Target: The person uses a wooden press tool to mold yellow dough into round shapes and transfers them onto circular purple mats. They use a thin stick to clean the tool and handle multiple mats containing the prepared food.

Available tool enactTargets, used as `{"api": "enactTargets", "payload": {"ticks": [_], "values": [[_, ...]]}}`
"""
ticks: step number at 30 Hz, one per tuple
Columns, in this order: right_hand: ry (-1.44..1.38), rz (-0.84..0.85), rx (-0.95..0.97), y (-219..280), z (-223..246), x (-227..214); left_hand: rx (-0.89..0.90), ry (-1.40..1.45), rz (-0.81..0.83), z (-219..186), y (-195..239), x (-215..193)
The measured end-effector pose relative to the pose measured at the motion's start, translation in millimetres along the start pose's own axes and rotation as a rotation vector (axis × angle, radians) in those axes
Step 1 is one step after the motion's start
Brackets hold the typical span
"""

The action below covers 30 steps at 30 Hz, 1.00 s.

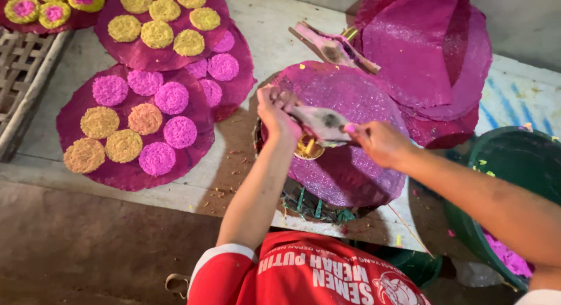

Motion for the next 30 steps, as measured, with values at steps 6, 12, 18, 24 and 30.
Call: {"api": "enactTargets", "payload": {"ticks": [6, 12, 18, 24, 30], "values": [[0.029, -0.274, -0.112, -9.3, -14.7, -8.1, 0.029, -0.004, 0.132, 26.2, -29.2, 17.8], [-0.368, -0.29, -0.234, -3.5, -44.8, 2.0, -0.246, -0.693, 0.657, -11.0, -0.9, -4.1], [-0.425, -0.317, -0.168, -3.1, -47.0, 4.1, -0.503, -0.984, 0.462, -6.4, 24.7, -17.3], [-0.57, -0.216, -0.181, 36.5, -22.9, -27.8, 0.655, -2.019, 0.969, -41.4, 74.4, 32.4], [0.104, -0.493, -0.952, 144.0, 38.1, -73.0, -0.118, -1.587, 1.495, -36.1, 136.0, 52.1]]}}
Point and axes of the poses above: each hand's wrist, its own y-axis away from the middle knuckle, its own x-axis out of the palm, z = x × y, the point moved 2 cm from there along -y, towards the middle knuckle, and after that the axes turned 3 degrees about y, right-handed, at the moved point
